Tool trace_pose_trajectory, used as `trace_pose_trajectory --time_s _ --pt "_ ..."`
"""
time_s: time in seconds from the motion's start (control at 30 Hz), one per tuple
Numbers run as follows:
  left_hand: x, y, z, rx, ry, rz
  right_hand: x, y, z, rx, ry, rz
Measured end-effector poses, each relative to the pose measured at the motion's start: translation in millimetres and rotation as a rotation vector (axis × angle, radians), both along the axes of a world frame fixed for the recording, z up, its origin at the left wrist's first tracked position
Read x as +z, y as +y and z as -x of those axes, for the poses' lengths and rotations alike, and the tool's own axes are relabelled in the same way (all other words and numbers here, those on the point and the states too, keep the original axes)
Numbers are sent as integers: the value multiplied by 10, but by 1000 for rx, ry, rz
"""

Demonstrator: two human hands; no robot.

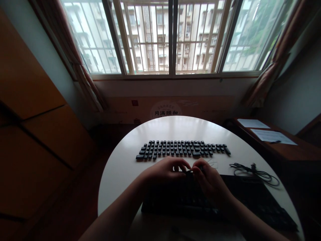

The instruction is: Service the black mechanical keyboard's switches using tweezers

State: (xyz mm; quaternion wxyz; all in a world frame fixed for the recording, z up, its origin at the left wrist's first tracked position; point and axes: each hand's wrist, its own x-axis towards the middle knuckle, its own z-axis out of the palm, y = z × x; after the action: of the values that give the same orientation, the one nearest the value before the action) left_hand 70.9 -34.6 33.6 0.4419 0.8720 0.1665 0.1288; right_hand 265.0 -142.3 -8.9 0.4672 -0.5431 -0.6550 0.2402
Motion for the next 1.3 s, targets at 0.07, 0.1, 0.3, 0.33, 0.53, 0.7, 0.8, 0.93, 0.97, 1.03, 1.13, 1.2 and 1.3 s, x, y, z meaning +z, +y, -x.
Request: trace_pose_trajectory --time_s 0.07,0.1,0.3,0.33,0.53,0.7,0.8,0.93,0.97,1.03,1.13,1.2,1.3 --pt "-7 25 16 1 2 13 -6 7 -2 5 5 8" --pt "-12 41 24 3 3 21 -9 11 -6 5 10 13" --pt "-56 180 52 191 -40 -18 -28 25 -60 -6 104 33" --pt "-59 205 59 249 -50 -51 -29 25 -64 -5 117 35" --pt "-73 380 190 536 -125 -186 -31 45 -45 11 121 38" --pt "-154 534 293 763 -217 -337 -54 64 -41 18 125 42" --pt "-169 580 326 831 -257 -400 -70 58 -42 30 138 50" --pt "-133 604 388 857 -196 -436 -78 49 -46 49 133 50" --pt "-123 608 405 862 -172 -445 -81 49 -48 54 130 52" --pt "-110 615 431 872 -135 -457 -91 54 -53 63 128 60" --pt "-103 629 449 877 -106 -466 -109 65 -57 74 121 64" --pt "-102 640 452 871 -93 -477 -118 72 -57 70 117 58" --pt "-102 654 460 860 -76 -497 -124 80 -54 76 119 52"
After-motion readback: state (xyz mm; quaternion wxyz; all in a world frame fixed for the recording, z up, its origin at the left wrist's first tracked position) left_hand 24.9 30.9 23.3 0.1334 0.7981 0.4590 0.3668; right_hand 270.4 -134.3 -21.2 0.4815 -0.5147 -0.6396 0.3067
